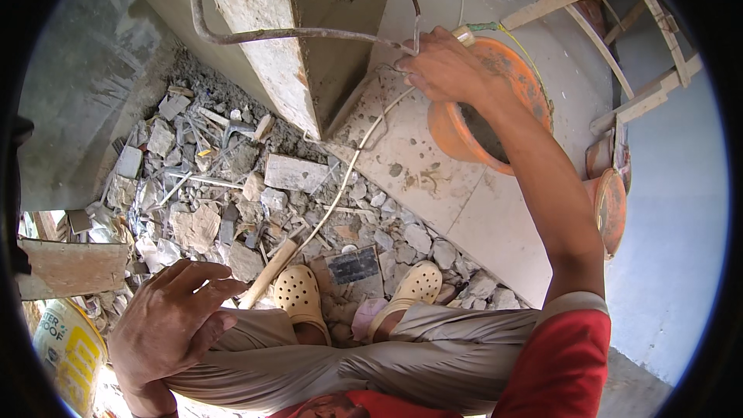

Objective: The person sits on the floor and uses a hammer to repeatedly strike a large rectangular tile, then walks to another area to pick up a second tile and continues hammering it. The tiles are handled one at a time and struck multiple times on their surfaces.

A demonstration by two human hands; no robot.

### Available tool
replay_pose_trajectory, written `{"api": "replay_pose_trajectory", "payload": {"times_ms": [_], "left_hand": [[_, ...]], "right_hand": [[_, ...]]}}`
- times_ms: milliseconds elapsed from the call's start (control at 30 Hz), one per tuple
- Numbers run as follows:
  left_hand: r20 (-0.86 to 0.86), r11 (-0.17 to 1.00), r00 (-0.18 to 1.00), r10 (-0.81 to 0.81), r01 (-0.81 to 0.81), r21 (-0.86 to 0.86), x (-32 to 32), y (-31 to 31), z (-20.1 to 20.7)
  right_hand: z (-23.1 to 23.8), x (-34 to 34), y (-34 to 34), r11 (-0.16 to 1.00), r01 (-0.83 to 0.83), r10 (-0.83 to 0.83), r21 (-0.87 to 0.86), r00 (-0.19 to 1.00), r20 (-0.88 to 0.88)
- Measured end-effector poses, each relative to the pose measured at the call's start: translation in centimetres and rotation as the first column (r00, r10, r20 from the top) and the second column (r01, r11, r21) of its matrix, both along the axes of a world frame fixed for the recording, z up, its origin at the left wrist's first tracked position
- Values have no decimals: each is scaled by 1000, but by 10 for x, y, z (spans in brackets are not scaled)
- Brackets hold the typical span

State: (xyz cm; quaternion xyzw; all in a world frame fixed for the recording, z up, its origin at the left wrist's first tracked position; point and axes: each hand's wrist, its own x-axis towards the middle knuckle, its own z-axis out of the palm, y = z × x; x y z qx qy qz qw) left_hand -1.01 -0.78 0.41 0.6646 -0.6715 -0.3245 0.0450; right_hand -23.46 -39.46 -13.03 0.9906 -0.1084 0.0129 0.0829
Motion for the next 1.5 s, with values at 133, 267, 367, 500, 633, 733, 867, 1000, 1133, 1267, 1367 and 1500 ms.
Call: {"api": "replay_pose_trajectory", "payload": {"times_ms": [133, 267, 367, 500, 633, 733, 867, 1000, 1133, 1267, 1367, 1500], "left_hand": [[4, 1000, 1000, -9, 9, -3, 1, 0, 0], [-1, 1000, 1000, -16, 16, 6, 0, -2, -1], [12, 1000, 1000, -8, 8, 5, 0, -3, -1], [-5, 1000, 1000, -9, 9, -1, 1, -2, 0], [3, 1000, 1000, -16, 16, -26, 3, -3, 5], [-9, 998, 999, -45, 45, -34, 3, -9, 8], [-54, 995, 994, -90, 87, -55, 3, -22, 7], [-94, 980, 978, -189, 182, -76, 4, -36, 0], [-142, 947, 938, -315, 300, -113, 8, -51, -14], [-178, 959, 943, -282, 281, -32, 19, -74, -38], [-206, 970, 950, -234, 243, 17, 26, -98, -56], [-320, 976, 941, -114, 166, 139, 26, -129, -79]], "right_hand": [[11, 3, -4, 1000, -11, 11, -5, 1000, 9], [37, 0, -14, 991, 121, -111, 61, 982, -154], [51, -10, -20, 988, 86, -79, 127, 995, -59], [71, -33, -22, 983, 30, -54, 181, 990, 133], [118, -74, -20, 957, 184, -216, 223, 968, 127], [161, -115, -13, 893, 408, -432, 189, 896, 105], [195, -165, 2, 807, 579, -582, -111, 813, 11], [160, -172, 7, 718, 597, -684, -358, 700, -206], [57, -139, 12, 747, 488, -665, -452, 552, -503], [4, -147, 4, 779, 526, -606, -341, 492, -625], [3, -156, -2, 772, 553, -592, -313, 446, -671], [34, -148, 8, 780, 566, -614, -268, 609, -502]]}}
